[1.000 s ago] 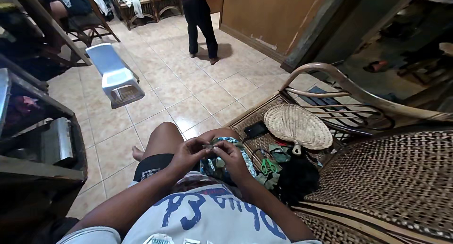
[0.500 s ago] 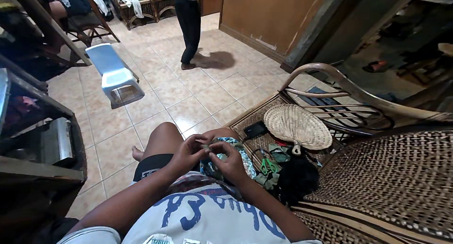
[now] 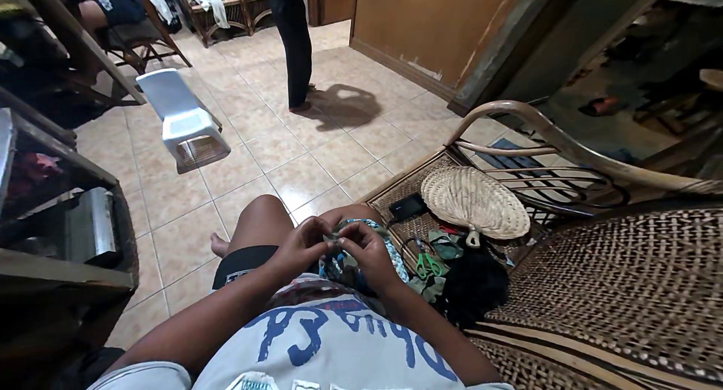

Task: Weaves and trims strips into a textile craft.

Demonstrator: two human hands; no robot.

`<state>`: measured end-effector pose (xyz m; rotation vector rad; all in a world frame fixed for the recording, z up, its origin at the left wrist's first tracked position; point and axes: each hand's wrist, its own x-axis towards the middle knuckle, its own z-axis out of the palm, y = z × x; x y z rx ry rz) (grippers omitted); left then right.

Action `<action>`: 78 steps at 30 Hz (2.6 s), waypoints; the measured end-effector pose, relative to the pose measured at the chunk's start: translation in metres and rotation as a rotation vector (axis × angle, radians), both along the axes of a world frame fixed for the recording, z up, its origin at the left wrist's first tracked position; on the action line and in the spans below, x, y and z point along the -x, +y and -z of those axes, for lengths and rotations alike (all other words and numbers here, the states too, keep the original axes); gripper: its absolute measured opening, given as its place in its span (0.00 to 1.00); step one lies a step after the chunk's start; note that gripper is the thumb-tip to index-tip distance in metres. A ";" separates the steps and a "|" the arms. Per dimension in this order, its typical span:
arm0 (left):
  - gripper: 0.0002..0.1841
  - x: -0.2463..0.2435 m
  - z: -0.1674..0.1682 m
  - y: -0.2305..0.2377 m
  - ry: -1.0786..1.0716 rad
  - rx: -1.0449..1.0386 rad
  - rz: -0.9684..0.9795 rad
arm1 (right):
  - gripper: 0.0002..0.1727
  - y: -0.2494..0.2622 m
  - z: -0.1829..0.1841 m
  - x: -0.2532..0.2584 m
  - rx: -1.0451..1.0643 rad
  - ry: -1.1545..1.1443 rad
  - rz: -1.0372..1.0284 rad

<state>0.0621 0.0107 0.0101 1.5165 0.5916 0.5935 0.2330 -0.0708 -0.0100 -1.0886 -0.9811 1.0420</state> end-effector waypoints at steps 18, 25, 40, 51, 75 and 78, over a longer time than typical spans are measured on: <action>0.05 0.009 -0.008 0.009 -0.089 -0.059 -0.228 | 0.19 0.004 0.019 -0.023 -0.014 -0.457 -0.155; 0.06 0.031 -0.001 0.042 -0.068 -0.130 -0.368 | 0.15 0.002 0.012 -0.024 -0.083 -0.518 -0.145; 0.07 0.034 0.013 0.055 -0.249 0.499 -0.640 | 0.16 -0.022 0.017 -0.165 -0.336 -1.513 0.632; 0.09 0.030 0.016 0.052 -0.239 0.492 -0.693 | 0.13 -0.021 0.054 -0.174 0.064 -1.406 0.692; 0.08 0.029 0.038 0.055 -0.142 0.396 -0.718 | 0.18 -0.029 -0.004 -0.136 -0.162 0.331 0.488; 0.08 0.030 0.042 0.058 -0.155 0.396 -0.721 | 0.15 -0.030 0.000 -0.136 -0.206 0.307 0.467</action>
